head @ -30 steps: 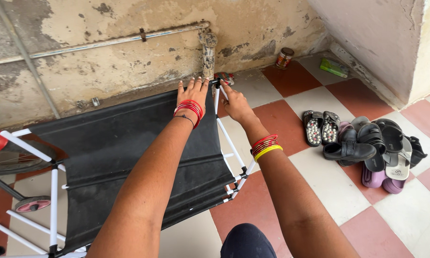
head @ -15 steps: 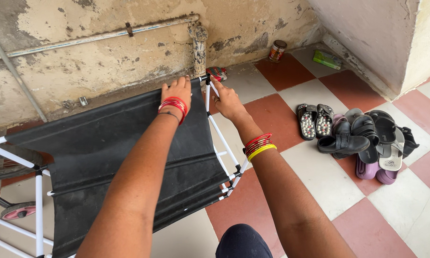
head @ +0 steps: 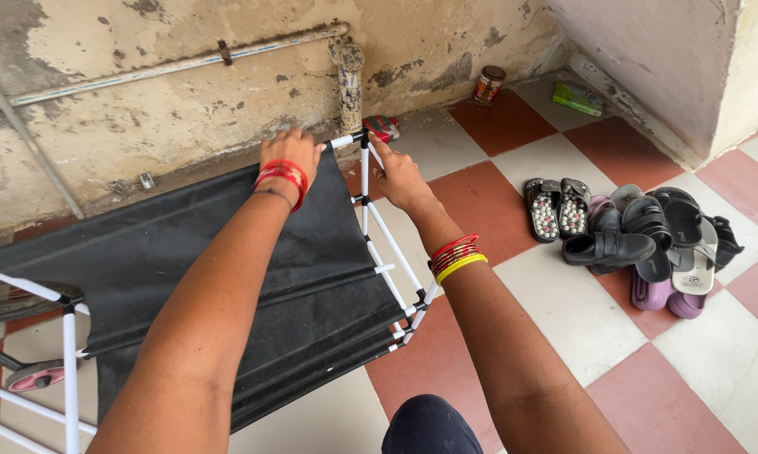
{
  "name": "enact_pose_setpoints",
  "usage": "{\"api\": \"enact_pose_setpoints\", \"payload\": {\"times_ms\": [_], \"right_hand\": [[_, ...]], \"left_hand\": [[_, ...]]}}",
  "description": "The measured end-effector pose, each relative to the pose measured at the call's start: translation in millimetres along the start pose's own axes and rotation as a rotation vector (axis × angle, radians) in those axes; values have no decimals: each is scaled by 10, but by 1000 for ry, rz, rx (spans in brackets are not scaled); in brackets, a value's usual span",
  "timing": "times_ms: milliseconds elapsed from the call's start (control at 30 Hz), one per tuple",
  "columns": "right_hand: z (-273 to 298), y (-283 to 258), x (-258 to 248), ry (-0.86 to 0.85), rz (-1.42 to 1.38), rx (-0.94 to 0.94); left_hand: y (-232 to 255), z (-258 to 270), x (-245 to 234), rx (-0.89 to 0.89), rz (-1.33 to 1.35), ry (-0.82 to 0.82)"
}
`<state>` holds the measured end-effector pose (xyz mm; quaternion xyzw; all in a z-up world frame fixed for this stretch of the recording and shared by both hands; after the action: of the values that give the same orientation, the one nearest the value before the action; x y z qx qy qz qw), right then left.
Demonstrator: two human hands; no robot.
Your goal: The person disassembles a shoe rack by detaching rods, removing and folding a fabric shelf, and separating the rods from plastic connectors by hand.
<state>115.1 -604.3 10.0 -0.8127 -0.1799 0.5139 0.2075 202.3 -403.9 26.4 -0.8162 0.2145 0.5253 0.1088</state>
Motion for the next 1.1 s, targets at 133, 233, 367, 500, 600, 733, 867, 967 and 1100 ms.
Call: {"api": "enact_pose_setpoints", "payload": {"times_ms": [133, 233, 367, 500, 600, 733, 867, 967, 1100], "right_hand": [[-6, 12, 4, 8, -6, -31], [7, -4, -23, 3, -50, -16], [-6, -12, -7, 19, -58, -27], [-15, -3, -1, 43, -94, -64], [-29, -2, 16, -5, -35, -8], [-42, -12, 18, 31, -57, -62], [-45, -9, 23, 20, -33, -56], [-27, -9, 16, 27, -50, -60], [-42, -31, 24, 11, -4, -40]], "left_hand": [[262, -251, 20, 50, 15, 42], [446, -371, 95, 41, -16, -15], [548, -490, 258, 8, -13, 6], [457, -524, 377, -58, -22, 84], [437, -541, 422, -29, -41, 115], [431, -489, 402, 72, -66, 171], [443, -425, 378, 140, -152, 276], [361, -377, 436, 176, -118, 319], [266, -409, 520, 15, 47, 116]]}}
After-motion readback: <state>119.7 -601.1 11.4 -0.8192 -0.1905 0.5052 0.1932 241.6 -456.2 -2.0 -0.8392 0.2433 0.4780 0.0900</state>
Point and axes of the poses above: each hand's wrist, its own z-axis away from the middle knuckle, its own x-axis out of the palm, y = z × x, the point moved 2 cm from there along -z, towards the middle knuckle, and after that the axes turned 10 degrees about y, right-handed, at the moved point
